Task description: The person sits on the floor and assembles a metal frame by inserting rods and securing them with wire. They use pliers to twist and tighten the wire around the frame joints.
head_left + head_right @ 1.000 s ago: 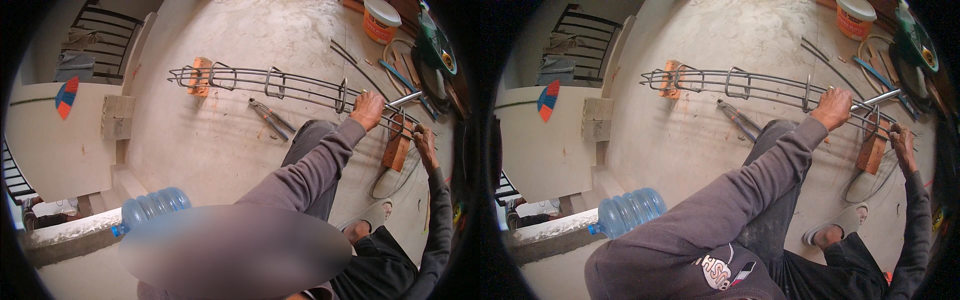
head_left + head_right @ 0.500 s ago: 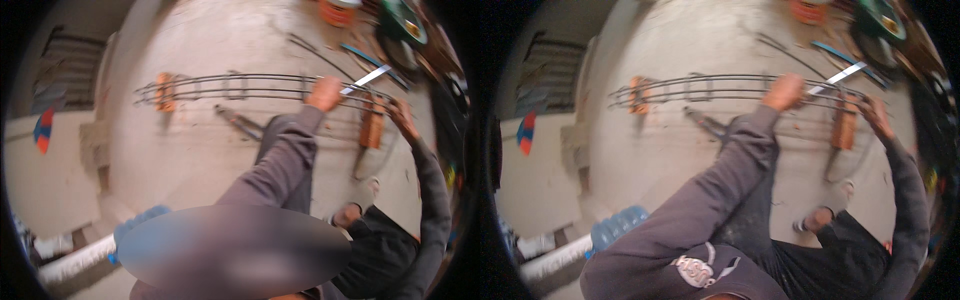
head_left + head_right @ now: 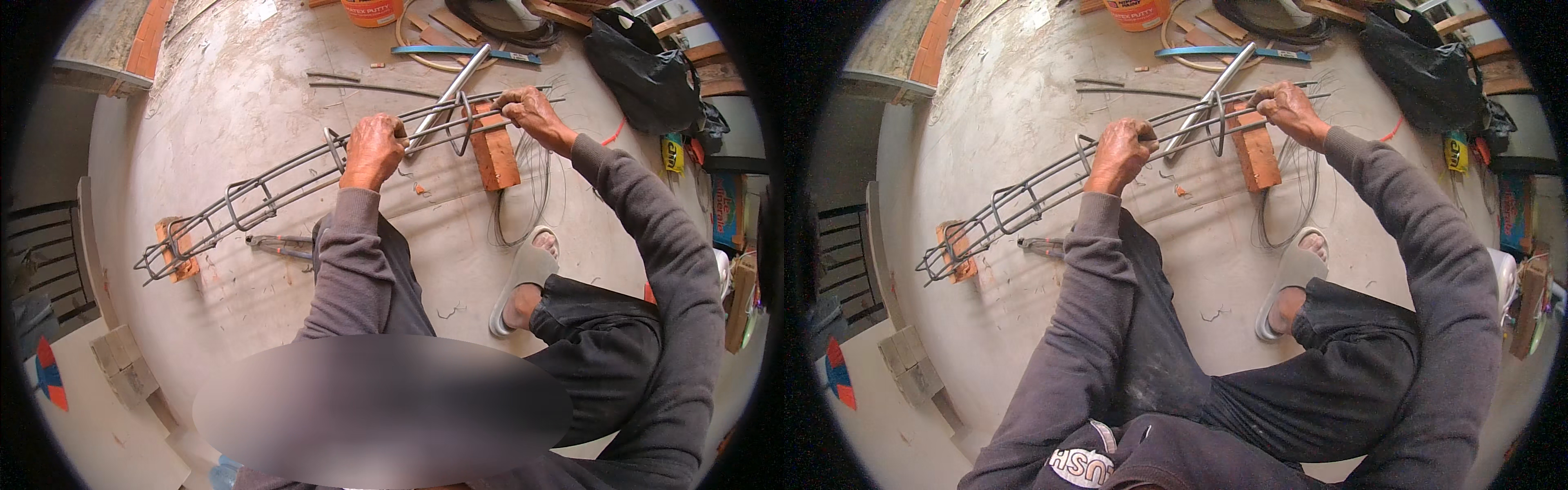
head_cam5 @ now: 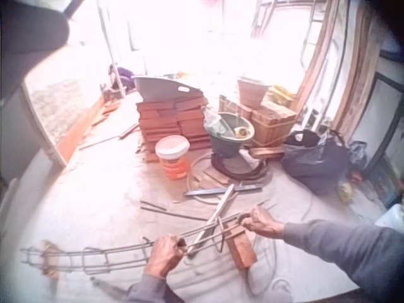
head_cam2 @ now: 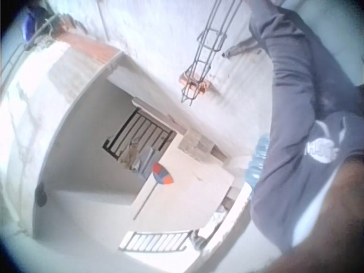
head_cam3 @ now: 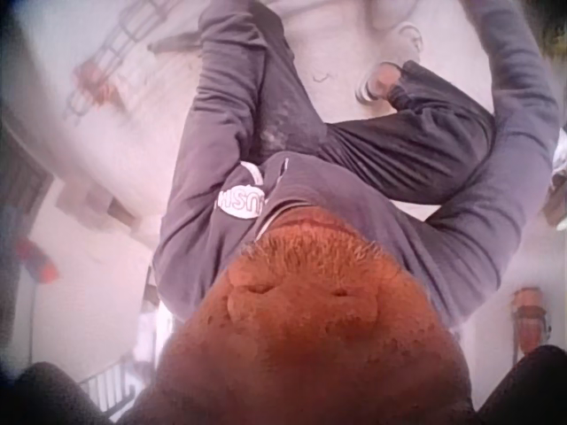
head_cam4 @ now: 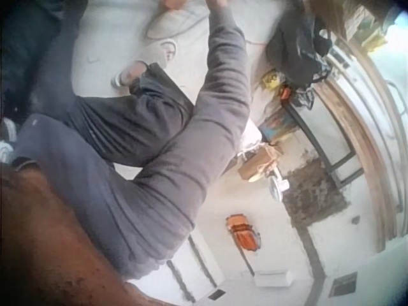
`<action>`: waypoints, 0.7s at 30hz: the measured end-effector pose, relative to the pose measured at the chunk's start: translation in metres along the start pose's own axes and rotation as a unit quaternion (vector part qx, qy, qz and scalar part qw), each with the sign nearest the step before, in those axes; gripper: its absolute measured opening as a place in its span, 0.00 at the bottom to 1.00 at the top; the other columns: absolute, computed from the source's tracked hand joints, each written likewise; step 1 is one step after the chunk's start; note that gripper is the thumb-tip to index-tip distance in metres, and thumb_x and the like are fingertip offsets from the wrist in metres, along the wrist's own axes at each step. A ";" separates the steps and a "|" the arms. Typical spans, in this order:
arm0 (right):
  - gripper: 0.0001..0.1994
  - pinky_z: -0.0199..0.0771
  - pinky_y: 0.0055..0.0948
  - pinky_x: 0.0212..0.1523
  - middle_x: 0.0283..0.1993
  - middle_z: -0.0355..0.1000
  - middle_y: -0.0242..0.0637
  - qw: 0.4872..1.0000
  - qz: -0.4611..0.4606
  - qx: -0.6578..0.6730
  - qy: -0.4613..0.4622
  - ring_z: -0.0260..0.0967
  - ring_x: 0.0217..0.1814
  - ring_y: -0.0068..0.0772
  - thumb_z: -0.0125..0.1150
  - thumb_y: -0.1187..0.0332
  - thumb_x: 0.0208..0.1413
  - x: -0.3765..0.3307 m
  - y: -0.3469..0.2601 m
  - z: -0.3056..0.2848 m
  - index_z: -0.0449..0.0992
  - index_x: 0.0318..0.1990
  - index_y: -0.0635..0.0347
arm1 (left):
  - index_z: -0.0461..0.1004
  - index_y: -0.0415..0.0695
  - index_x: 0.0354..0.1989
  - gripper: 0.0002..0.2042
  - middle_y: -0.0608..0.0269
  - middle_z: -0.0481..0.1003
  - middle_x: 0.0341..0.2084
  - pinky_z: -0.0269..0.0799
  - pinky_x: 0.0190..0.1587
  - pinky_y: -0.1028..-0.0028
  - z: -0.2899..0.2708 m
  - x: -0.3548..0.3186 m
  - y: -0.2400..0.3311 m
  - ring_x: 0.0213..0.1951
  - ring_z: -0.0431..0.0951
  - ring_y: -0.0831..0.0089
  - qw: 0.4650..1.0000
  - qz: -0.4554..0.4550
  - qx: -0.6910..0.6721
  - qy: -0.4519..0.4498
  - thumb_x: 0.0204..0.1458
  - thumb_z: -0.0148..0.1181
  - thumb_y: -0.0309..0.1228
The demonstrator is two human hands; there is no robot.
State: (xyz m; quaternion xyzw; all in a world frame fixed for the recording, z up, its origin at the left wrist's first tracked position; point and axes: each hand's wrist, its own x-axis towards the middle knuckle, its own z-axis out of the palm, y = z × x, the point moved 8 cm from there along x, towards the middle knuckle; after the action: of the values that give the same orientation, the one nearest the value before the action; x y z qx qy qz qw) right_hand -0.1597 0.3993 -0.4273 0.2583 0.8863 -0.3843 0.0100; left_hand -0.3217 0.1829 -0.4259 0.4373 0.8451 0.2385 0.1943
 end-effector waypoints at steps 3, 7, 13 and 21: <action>0.17 0.74 0.33 0.41 0.35 0.78 0.47 0.997 0.015 0.081 0.002 0.75 0.38 0.35 0.50 0.68 0.49 -0.004 0.007 0.004 0.82 0.40 0.69 | 0.82 0.40 0.31 0.07 0.48 0.79 0.28 0.74 0.41 0.61 -0.001 -0.002 0.000 0.34 0.80 0.55 1.000 0.001 0.001 -0.012 0.43 0.67 0.28; 0.16 0.73 0.31 0.43 0.35 0.79 0.44 0.986 -0.009 0.150 0.074 0.75 0.39 0.34 0.53 0.67 0.51 -0.008 0.012 0.002 0.82 0.39 0.68 | 0.82 0.41 0.31 0.07 0.46 0.79 0.29 0.74 0.42 0.59 0.002 0.001 0.003 0.36 0.80 0.52 1.000 -0.004 -0.002 -0.030 0.45 0.66 0.28; 0.14 0.72 0.31 0.36 0.30 0.79 0.42 0.994 0.055 0.068 0.069 0.75 0.33 0.34 0.61 0.60 0.48 0.002 -0.019 0.010 0.83 0.33 0.63 | 0.82 0.40 0.31 0.06 0.45 0.79 0.30 0.74 0.41 0.59 0.001 0.001 0.003 0.36 0.81 0.51 1.000 -0.005 0.004 -0.025 0.45 0.66 0.28; 0.16 0.75 0.41 0.38 0.25 0.74 0.52 0.993 0.053 -0.095 0.047 0.75 0.29 0.46 0.64 0.58 0.44 0.020 -0.040 0.026 0.79 0.24 0.67 | 0.81 0.37 0.30 0.07 0.48 0.79 0.28 0.74 0.39 0.62 0.000 0.000 0.001 0.34 0.81 0.56 1.000 -0.014 0.003 -0.027 0.44 0.67 0.27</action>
State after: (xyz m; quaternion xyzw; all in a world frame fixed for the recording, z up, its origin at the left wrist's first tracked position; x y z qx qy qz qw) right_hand -0.2002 0.3682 -0.4230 0.3207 0.9034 -0.2843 0.0132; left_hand -0.3217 0.1834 -0.4251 0.4319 0.8464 0.2217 0.2189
